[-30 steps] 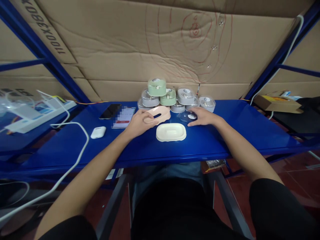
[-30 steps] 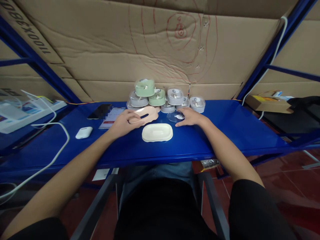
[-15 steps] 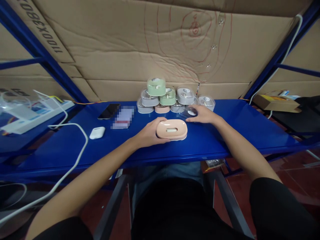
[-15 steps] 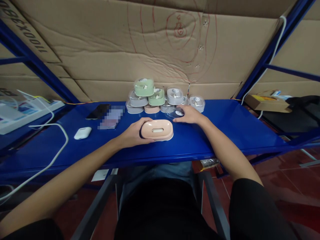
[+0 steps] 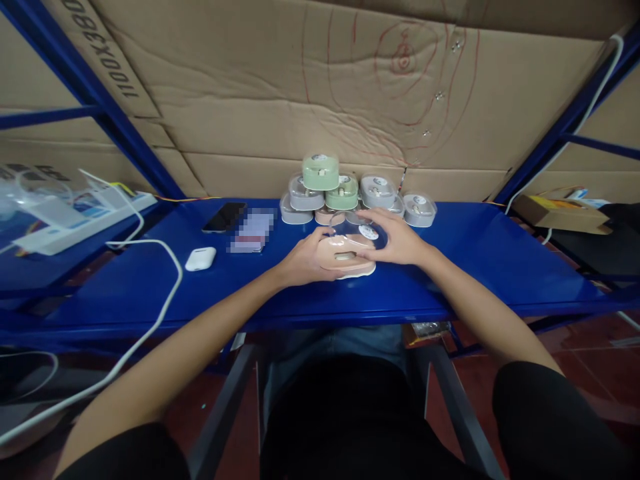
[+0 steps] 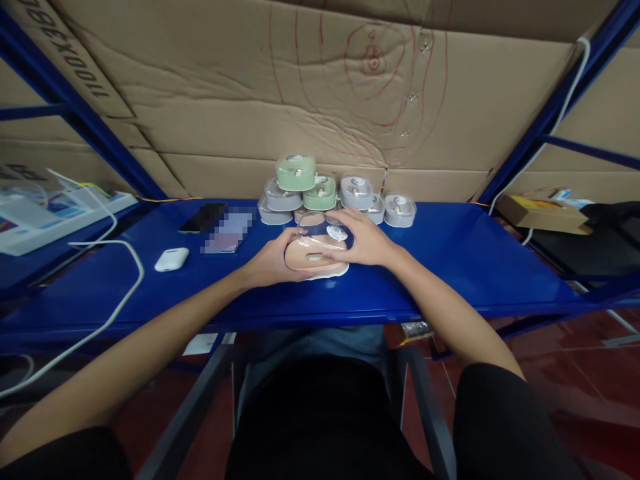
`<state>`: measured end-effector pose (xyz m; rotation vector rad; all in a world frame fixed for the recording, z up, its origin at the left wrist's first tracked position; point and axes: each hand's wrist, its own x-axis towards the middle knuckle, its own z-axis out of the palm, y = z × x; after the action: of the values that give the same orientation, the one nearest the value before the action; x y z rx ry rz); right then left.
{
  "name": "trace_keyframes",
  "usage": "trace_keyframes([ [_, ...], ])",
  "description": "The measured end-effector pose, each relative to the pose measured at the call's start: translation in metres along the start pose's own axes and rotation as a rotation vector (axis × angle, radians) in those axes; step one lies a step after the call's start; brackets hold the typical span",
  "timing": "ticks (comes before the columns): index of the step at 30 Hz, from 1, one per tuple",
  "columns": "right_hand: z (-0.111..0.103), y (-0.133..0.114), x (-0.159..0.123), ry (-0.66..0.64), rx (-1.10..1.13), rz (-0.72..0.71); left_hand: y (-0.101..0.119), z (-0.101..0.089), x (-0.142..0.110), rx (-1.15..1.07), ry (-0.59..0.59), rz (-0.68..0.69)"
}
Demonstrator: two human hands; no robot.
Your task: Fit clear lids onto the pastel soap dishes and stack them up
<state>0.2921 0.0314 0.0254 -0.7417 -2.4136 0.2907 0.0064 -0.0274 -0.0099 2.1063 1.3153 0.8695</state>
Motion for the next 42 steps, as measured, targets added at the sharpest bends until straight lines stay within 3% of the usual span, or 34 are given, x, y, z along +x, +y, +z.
trace_keyframes([
  [7, 0.003, 0.006, -0.001, -0.009, 0.008, -0.013, 0.001, 0.003, 0.001, 0.008, -0.015, -0.011],
  [12, 0.009, 0.002, -0.002, -0.103, 0.044, -0.074, -0.005, 0.007, 0.003, 0.024, 0.020, 0.046],
  [17, 0.023, 0.003, 0.001, -0.196, 0.065, -0.122, -0.013, 0.008, 0.005, -0.091, -0.067, -0.018],
  [23, 0.031, 0.007, 0.000, -0.221, 0.109, -0.121, -0.017, 0.003, 0.004, -0.066, -0.107, -0.034],
  [30, 0.026, 0.000, -0.011, -0.230, 0.010, -0.073, -0.019, 0.002, 0.003, 0.045, -0.121, 0.047],
  [42, 0.023, -0.013, -0.011, -0.286, -0.175, -0.106, -0.010, 0.000, 0.003, -0.001, -0.146, 0.057],
])
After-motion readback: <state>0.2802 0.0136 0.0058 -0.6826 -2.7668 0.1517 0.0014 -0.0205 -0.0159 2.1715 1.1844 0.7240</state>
